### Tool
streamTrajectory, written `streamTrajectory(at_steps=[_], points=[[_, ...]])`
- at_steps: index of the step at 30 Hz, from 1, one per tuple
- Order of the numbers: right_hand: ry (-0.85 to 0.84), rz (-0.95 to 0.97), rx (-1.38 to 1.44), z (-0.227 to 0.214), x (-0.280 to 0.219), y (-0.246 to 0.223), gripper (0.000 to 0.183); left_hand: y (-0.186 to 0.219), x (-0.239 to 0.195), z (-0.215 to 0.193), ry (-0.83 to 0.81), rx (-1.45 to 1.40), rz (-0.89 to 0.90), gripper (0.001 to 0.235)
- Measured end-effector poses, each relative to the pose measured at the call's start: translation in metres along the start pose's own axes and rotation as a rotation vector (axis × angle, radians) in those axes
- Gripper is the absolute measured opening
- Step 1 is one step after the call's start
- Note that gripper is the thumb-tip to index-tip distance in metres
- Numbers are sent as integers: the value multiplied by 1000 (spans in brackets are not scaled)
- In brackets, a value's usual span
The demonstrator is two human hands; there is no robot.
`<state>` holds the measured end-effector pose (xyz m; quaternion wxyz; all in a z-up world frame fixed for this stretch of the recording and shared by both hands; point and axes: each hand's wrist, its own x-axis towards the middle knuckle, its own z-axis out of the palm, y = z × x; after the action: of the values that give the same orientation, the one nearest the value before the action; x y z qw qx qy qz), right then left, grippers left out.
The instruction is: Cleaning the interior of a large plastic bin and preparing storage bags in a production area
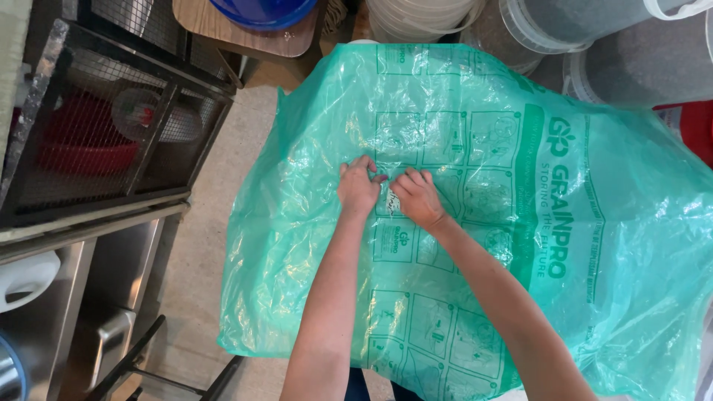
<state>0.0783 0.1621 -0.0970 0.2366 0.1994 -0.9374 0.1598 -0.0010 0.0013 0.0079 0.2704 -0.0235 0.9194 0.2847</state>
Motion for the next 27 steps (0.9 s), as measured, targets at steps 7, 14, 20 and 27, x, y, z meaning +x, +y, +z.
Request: streamTrajectory(at_steps=[7, 14, 20, 27], points=[[229, 476, 312, -48, 20, -59, 6, -6, 4, 2, 5, -10, 36, 20], [-63, 1205, 342, -19, 22, -73, 19, -5, 2, -1, -14, -28, 44, 21], [-336, 1309, 304, 1, 31, -55, 34, -5, 4, -3, -40, -3, 53, 22], [-601, 1381, 268, 20, 23, -38, 27, -8, 5, 0, -13, 4, 38, 26]])
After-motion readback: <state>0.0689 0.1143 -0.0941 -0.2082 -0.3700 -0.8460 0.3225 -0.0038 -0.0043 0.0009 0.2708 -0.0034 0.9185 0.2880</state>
